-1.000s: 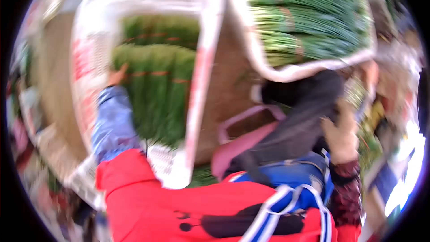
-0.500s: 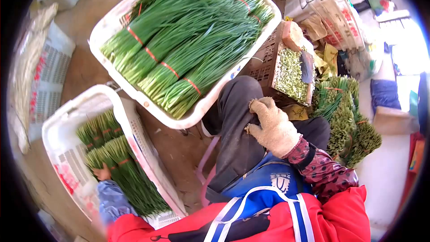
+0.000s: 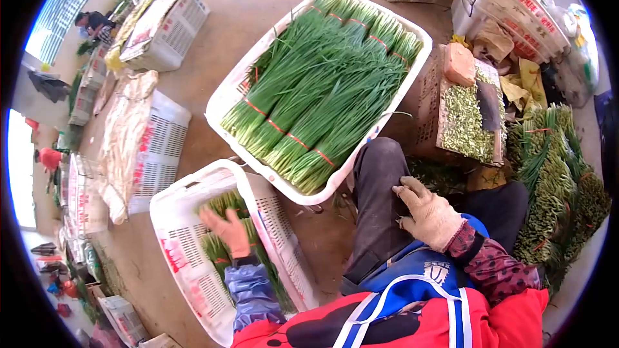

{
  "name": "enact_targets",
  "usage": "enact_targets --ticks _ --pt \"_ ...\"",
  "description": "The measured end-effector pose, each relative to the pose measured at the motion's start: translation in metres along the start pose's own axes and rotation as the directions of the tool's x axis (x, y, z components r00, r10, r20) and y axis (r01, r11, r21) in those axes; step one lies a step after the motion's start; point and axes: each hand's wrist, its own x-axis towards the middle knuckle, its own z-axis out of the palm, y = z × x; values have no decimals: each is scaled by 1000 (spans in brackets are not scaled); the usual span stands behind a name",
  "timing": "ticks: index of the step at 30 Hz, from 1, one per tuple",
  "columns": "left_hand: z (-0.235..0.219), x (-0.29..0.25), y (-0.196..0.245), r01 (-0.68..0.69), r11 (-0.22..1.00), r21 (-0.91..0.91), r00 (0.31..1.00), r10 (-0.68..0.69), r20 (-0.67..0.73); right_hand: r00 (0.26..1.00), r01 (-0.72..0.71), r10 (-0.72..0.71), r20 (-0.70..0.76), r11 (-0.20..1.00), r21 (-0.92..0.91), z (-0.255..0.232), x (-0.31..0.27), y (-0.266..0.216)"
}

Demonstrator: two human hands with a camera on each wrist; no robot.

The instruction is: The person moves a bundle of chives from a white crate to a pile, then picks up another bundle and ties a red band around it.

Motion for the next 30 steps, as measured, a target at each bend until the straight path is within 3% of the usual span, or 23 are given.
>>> enact_targets --ticks 3,6,9,12,14,16,18,20,22,23,24,26,27,30 --pt "-10 14 114 -278 951 -134 945 295 138 993 -54 55 109 998 -9 3 -22 17" --pt "0 7 197 -516 827 -221 768 562 308 971 -97 103 215 994 -41 2 -45 41" --pt "49 -5 238 -531 808 -254 714 588 380 932 -196 198 302 980 -40 -7 -72 60" --pt "107 -14 229 -458 884 -91 577 374 726 928 -313 300 219 949 27 -1 -103 89" --pt "110 -11 233 -437 897 -62 555 323 766 932 -357 346 105 925 125 1 -122 102" --pt "101 -2 230 -461 878 -133 488 376 788 943 -331 332 28 923 198 11 -132 115" --pt "83 11 224 -455 879 -141 415 350 840 947 -320 318 51 916 243 15 -132 124" --pt "69 15 199 -468 874 -129 445 359 820 948 -317 316 50 907 277 17 -134 131" --pt "23 14 200 -471 882 10 459 236 856 939 -342 333 84 882 324 17 -133 137" --pt "16 13 172 -391 919 -43 494 249 833 940 -341 329 94 875 345 18 -133 141" --pt "21 7 133 -493 870 -18 548 326 771 939 -343 328 105 865 366 16 -132 142" --pt "-25 -5 143 -409 890 202 532 52 845 942 -333 292 164 866 374 12 -126 143" --pt "-33 -15 134 -376 903 211 550 34 834 942 -328 273 193 868 373 9 -121 144" --pt "-53 -53 108 -270 938 216 597 -13 802 970 -240 220 99 924 298 4 -97 149"
